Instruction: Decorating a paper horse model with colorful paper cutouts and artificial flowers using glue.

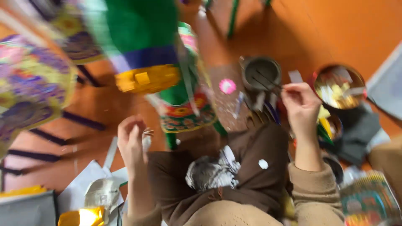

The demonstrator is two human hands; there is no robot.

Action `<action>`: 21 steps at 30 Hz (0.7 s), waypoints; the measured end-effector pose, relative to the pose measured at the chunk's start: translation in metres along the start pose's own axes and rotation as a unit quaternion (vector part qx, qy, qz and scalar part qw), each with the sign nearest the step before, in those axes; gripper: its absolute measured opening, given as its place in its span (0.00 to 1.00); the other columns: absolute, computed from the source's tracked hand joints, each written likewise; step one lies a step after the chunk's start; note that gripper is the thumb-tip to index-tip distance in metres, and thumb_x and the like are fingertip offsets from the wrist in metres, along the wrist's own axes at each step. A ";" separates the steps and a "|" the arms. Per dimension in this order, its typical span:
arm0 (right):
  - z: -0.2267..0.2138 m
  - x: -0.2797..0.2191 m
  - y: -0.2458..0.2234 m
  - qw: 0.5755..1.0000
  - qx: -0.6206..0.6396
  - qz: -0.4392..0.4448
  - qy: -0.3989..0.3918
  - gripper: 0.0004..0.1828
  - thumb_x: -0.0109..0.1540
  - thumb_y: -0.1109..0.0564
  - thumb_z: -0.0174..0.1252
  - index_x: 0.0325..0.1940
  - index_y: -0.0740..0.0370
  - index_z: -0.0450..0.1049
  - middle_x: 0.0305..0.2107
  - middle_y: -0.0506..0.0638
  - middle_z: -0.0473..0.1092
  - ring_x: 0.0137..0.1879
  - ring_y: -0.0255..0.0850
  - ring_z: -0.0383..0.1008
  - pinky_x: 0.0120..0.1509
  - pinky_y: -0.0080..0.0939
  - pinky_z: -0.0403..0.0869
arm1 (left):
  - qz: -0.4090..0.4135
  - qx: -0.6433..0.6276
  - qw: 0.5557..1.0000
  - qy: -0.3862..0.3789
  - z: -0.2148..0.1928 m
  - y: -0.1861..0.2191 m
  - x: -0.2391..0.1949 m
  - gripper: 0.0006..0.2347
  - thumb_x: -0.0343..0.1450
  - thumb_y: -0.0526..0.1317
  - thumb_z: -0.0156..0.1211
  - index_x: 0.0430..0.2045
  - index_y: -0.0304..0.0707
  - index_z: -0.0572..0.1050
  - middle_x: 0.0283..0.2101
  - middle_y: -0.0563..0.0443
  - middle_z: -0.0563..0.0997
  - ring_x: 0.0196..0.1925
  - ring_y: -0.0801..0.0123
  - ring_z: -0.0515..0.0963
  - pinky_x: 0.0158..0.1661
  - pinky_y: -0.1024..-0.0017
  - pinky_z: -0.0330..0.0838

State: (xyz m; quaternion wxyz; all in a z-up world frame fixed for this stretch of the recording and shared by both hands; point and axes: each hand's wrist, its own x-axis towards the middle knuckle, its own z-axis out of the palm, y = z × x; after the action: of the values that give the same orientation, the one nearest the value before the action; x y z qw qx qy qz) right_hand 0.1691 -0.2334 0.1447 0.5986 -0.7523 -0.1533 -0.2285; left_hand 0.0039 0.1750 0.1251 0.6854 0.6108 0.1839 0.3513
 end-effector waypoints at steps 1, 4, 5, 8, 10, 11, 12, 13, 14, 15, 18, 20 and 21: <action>-0.023 -0.016 0.019 1.000 -0.015 0.016 0.008 0.07 0.62 0.72 0.62 0.41 0.65 0.75 0.35 0.53 0.71 0.42 0.35 0.71 0.45 0.34 0.73 | -0.018 0.002 1.000 -0.015 -0.005 -0.010 -0.015 0.10 0.70 0.32 0.51 0.45 0.31 0.70 0.45 0.37 0.76 0.47 0.61 0.78 0.48 0.66 0.73; -0.088 -0.077 0.076 0.958 -0.016 0.257 0.126 0.05 0.62 0.65 0.59 0.39 0.59 0.73 0.22 0.44 0.67 0.27 0.27 0.64 0.34 0.24 0.65 | -0.168 0.182 0.959 -0.135 -0.016 -0.033 -0.053 0.07 0.71 0.36 0.52 0.37 0.37 0.76 0.38 0.54 0.79 0.42 0.75 0.75 0.47 0.78 0.69; -0.106 -0.101 0.098 0.941 0.010 0.293 0.166 0.05 0.61 0.64 0.61 0.39 0.58 0.72 0.21 0.44 0.67 0.24 0.27 0.63 0.31 0.24 0.63 | -0.229 0.189 0.943 -0.151 -0.014 -0.040 -0.064 0.08 0.70 0.35 0.52 0.38 0.34 0.77 0.39 0.49 0.80 0.42 0.72 0.77 0.46 0.77 0.71; -0.128 -0.147 0.131 0.914 -0.061 0.352 0.190 0.06 0.60 0.57 0.63 0.39 0.58 0.74 0.25 0.44 0.70 0.28 0.28 0.64 0.34 0.27 0.64 | -0.309 0.203 0.908 -0.195 0.005 -0.055 -0.082 0.10 0.71 0.36 0.51 0.40 0.31 0.77 0.42 0.43 0.82 0.45 0.66 0.80 0.47 0.73 0.74; -0.114 -0.153 0.142 0.898 -0.155 0.378 0.165 0.09 0.60 0.52 0.63 0.40 0.58 0.77 0.29 0.43 0.72 0.34 0.30 0.66 0.41 0.30 0.67 | -0.328 0.208 0.895 -0.219 0.022 -0.064 -0.090 0.11 0.73 0.37 0.50 0.43 0.30 0.76 0.44 0.42 0.82 0.47 0.62 0.80 0.49 0.71 0.74; -0.098 -0.148 0.147 0.898 -0.177 0.387 0.113 0.10 0.58 0.52 0.62 0.39 0.59 0.79 0.30 0.45 0.74 0.36 0.32 0.69 0.44 0.34 0.68 | -0.296 0.229 0.889 -0.264 0.030 -0.069 -0.093 0.09 0.72 0.36 0.51 0.41 0.33 0.77 0.42 0.46 0.82 0.45 0.66 0.80 0.48 0.73 0.73; -0.080 -0.139 0.155 0.897 -0.195 0.392 0.058 0.11 0.57 0.52 0.61 0.39 0.59 0.80 0.31 0.47 0.76 0.38 0.35 0.71 0.47 0.38 0.69 | -0.260 0.248 0.882 -0.304 0.038 -0.073 -0.096 0.08 0.71 0.35 0.52 0.40 0.36 0.79 0.40 0.49 0.83 0.44 0.70 0.80 0.47 0.75 0.71; -0.060 -0.133 0.158 0.896 -0.196 0.394 0.066 0.11 0.57 0.52 0.61 0.39 0.59 0.80 0.31 0.47 0.76 0.38 0.35 0.71 0.47 0.38 0.69 | -0.258 0.249 0.880 -0.312 0.047 -0.074 -0.100 0.08 0.71 0.35 0.52 0.40 0.36 0.79 0.40 0.49 0.83 0.44 0.70 0.80 0.47 0.75 0.71; -0.036 -0.124 0.164 0.911 -0.108 0.397 -0.005 0.13 0.60 0.60 0.52 0.46 0.62 0.76 0.39 0.52 0.75 0.45 0.40 0.73 0.54 0.40 0.71 | -0.218 0.263 0.861 -0.376 0.055 -0.074 -0.104 0.09 0.72 0.36 0.52 0.42 0.37 0.77 0.44 0.51 0.82 0.48 0.70 0.80 0.49 0.74 0.72; -0.011 -0.114 0.168 0.915 -0.020 0.395 -0.077 0.18 0.63 0.67 0.43 0.54 0.65 0.72 0.47 0.57 0.74 0.52 0.46 0.75 0.61 0.42 0.73 | -0.176 0.277 0.837 -0.438 0.063 -0.073 -0.107 0.10 0.72 0.36 0.51 0.45 0.39 0.76 0.48 0.52 0.82 0.52 0.70 0.80 0.52 0.73 0.72; 0.046 -0.073 0.164 0.786 -0.324 0.362 -0.383 0.24 0.68 0.55 0.41 0.70 0.42 0.59 0.70 0.63 0.45 0.74 0.60 0.43 0.71 0.65 0.51 | -0.135 0.286 0.787 -0.530 0.083 -0.055 -0.113 0.13 0.72 0.41 0.48 0.49 0.40 0.73 0.52 0.51 0.81 0.55 0.69 0.78 0.55 0.73 0.67; 0.063 -0.081 0.195 0.760 -0.379 0.334 -0.410 0.24 0.68 0.51 0.40 0.70 0.44 0.57 0.69 0.63 0.44 0.74 0.60 0.42 0.68 0.66 0.53 | -0.152 0.305 0.770 -0.540 0.081 -0.046 -0.114 0.15 0.72 0.43 0.48 0.51 0.41 0.73 0.53 0.51 0.80 0.57 0.69 0.78 0.54 0.72 0.68; 0.073 -0.083 0.211 0.728 -0.434 0.307 -0.433 0.24 0.69 0.46 0.39 0.70 0.45 0.55 0.68 0.64 0.44 0.73 0.60 0.40 0.65 0.67 0.56 | -0.171 0.320 0.751 -0.552 0.080 -0.042 -0.114 0.16 0.72 0.44 0.48 0.53 0.42 0.72 0.55 0.52 0.79 0.58 0.68 0.77 0.54 0.72 0.69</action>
State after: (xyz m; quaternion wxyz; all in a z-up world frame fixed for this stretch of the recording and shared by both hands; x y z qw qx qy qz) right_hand 0.2163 -0.2088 -0.0872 0.1132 -0.9535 -0.0402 0.2764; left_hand -0.0097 0.0376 0.0794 0.4811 0.8402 -0.0234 -0.2492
